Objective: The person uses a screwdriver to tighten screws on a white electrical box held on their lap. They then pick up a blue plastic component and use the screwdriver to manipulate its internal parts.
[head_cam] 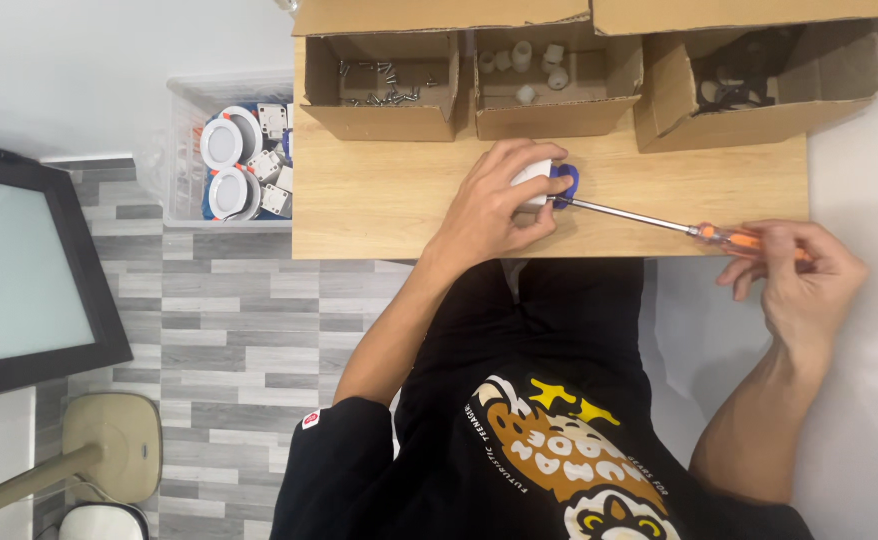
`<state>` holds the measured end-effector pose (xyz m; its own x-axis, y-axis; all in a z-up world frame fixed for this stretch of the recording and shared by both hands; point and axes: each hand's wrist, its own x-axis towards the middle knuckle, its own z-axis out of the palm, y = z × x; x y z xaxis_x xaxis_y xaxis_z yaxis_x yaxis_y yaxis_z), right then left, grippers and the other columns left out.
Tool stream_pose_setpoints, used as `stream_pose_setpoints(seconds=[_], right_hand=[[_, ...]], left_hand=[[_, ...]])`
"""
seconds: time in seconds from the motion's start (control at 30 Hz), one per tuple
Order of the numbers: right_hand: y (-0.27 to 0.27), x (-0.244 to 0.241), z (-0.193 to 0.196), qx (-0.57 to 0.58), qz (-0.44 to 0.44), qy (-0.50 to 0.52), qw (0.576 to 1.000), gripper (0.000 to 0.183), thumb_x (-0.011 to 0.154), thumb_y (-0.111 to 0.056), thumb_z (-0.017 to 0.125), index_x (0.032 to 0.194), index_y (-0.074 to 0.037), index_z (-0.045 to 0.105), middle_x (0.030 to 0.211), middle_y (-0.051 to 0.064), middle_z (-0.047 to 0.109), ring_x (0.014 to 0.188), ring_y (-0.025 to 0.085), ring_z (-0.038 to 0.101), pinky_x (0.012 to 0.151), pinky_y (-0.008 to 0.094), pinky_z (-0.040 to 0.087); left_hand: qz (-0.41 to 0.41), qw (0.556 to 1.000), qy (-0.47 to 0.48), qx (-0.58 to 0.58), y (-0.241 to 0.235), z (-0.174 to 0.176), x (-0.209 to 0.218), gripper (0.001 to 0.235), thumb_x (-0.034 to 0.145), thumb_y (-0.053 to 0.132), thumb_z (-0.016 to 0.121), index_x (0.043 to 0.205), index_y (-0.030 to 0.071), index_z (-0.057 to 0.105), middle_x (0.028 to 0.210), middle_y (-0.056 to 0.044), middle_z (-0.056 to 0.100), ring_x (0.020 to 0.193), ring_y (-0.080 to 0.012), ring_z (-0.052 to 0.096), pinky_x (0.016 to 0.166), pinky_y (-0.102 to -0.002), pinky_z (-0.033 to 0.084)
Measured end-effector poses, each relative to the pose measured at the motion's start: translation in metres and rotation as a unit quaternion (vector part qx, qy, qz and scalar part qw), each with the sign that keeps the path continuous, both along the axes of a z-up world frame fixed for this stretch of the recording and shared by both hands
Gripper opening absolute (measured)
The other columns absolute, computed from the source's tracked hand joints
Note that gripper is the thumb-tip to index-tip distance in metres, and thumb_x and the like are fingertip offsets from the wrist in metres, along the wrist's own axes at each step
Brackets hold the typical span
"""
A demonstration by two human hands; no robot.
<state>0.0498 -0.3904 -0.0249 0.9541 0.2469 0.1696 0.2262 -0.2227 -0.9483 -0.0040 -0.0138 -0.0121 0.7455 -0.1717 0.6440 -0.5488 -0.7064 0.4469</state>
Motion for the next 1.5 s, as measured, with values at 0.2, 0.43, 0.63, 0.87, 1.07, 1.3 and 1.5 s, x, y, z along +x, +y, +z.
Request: stream_pose_setpoints(seconds=[0.2, 0.43, 0.63, 0.87, 1.07, 1.3, 1.5], right_hand=[[-0.020, 0.008, -0.033, 0.104, 0.053, -0.072, 0.991, 0.015, 0.114, 0.001, 0.074, 0.123, 0.010, 0.065, 0.123, 0.033, 0.065, 0.108, 0.042, 0.071, 0.091, 0.046, 0.070], [-0.030, 0.000, -0.036, 0.049, 0.042, -0.134, 0.989, 0.017, 0.108, 0.013, 0.080, 0.119, 0.006, 0.069, 0.129, 0.025, 0.065, 0.121, 0.040, 0.074, 0.118, 0.051, 0.068], [-0.040, -0.007, -0.041, 0.054, 0.042, -0.156, 0.985, 0.015, 0.109, 0.008, 0.081, 0.117, 0.007, 0.069, 0.131, 0.026, 0.060, 0.115, 0.049, 0.076, 0.109, 0.054, 0.070], [-0.047, -0.008, -0.055, 0.090, 0.038, -0.174, 0.980, 0.019, 0.115, 0.011, 0.075, 0.128, 0.009, 0.061, 0.146, 0.032, 0.055, 0.123, 0.053, 0.072, 0.123, 0.064, 0.068], [-0.047, -0.005, -0.070, 0.134, 0.039, -0.087, 0.986, 0.021, 0.127, -0.002, 0.062, 0.144, -0.005, 0.051, 0.159, 0.020, 0.048, 0.135, 0.047, 0.066, 0.142, 0.073, 0.060], [-0.020, -0.010, -0.046, 0.159, 0.044, -0.082, 0.983, 0.025, 0.123, 0.005, 0.064, 0.145, -0.001, 0.052, 0.155, 0.027, 0.056, 0.137, 0.050, 0.067, 0.141, 0.073, 0.064], [-0.019, -0.011, -0.041, 0.159, -0.040, -0.003, 0.986, 0.038, 0.125, -0.026, 0.073, 0.147, -0.002, 0.053, 0.133, 0.026, 0.070, 0.129, 0.046, 0.080, 0.098, 0.032, 0.068]], left_hand=[[-0.002, 1.000, -0.002, -0.016, 0.000, -0.002, 0.000, 0.028, 0.094, 0.005, 0.081, 0.120, 0.016, 0.076, 0.144, -0.006, 0.067, 0.126, -0.0352, 0.065, 0.104, -0.046, 0.061], [-0.017, 0.999, 0.006, -0.049, 0.001, -0.001, 0.003, 0.028, 0.094, 0.002, 0.083, 0.120, 0.013, 0.076, 0.146, -0.005, 0.068, 0.125, -0.0356, 0.066, 0.109, -0.047, 0.059], [0.004, 0.999, -0.020, -0.036, 0.001, 0.004, 0.000, 0.016, 0.096, 0.009, 0.085, 0.106, 0.013, 0.073, 0.141, -0.003, 0.071, 0.127, -0.0309, 0.068, 0.109, -0.048, 0.052], [-0.033, 0.999, -0.032, -0.014, 0.021, 0.009, 0.001, 0.013, 0.099, 0.016, 0.083, 0.110, 0.013, 0.076, 0.128, -0.003, 0.078, 0.132, -0.0273, 0.067, 0.117, -0.049, 0.049], [0.102, 0.990, -0.102, -0.010, 0.069, 0.044, 0.000, 0.005, 0.103, 0.011, 0.076, 0.107, 0.012, 0.077, 0.113, -0.005, 0.080, 0.117, -0.0226, 0.069, 0.111, -0.041, 0.047], [0.237, 0.958, -0.157, 0.028, 0.124, 0.054, 0.009, 0.019, 0.097, 0.019, 0.090, 0.096, 0.010, 0.074, 0.103, -0.004, 0.075, 0.103, -0.0232, 0.065, 0.096, -0.037, 0.047], [0.158, 0.974, -0.161, -0.001, 0.082, 0.036, 0.008, 0.024, 0.100, 0.031, 0.078, 0.092, 0.010, 0.070, 0.096, -0.007, 0.074, 0.099, -0.0219, 0.065, 0.095, -0.040, 0.043]])
